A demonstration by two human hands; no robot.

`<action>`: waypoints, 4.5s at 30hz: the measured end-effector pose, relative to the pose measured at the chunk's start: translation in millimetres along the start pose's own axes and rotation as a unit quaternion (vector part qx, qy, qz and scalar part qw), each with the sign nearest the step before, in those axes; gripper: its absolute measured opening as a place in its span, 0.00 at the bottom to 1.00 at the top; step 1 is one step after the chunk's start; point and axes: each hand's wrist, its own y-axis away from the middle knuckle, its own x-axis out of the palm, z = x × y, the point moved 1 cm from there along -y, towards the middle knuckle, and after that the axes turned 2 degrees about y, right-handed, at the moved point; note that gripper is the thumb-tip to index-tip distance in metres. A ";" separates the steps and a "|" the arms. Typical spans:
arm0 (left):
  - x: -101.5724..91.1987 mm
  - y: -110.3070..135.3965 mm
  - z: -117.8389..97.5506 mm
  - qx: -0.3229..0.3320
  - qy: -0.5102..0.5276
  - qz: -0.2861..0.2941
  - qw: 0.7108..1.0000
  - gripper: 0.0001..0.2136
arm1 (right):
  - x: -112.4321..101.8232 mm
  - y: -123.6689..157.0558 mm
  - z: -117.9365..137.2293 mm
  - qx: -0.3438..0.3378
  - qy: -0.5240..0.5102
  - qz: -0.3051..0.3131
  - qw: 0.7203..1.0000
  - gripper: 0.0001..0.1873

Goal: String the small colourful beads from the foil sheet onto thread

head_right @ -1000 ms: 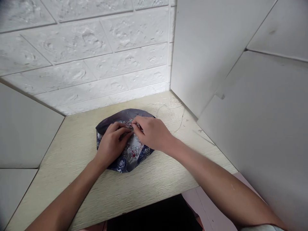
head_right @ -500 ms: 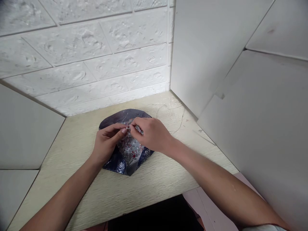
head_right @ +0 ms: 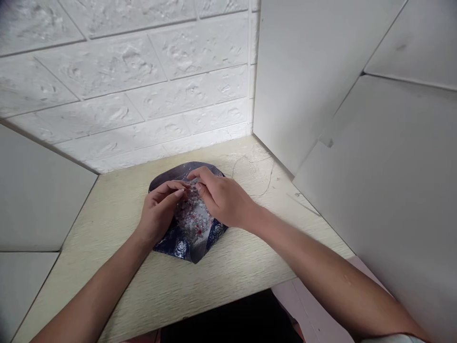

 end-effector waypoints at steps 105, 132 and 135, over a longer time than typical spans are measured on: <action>-2.1 -0.8 3.9 -0.051 0.037 -0.016 0.998 0.08 | 3.5 -0.4 -0.4 -0.112 0.190 -0.151 0.964 0.06; -3.9 -0.3 4.8 -0.056 0.049 -0.013 0.997 0.08 | 5.5 0.6 -1.7 -0.153 0.210 -0.166 0.951 0.05; -3.7 -0.4 4.8 -0.053 0.048 -0.009 0.997 0.08 | 5.9 0.0 -0.3 -0.149 0.214 -0.150 0.954 0.06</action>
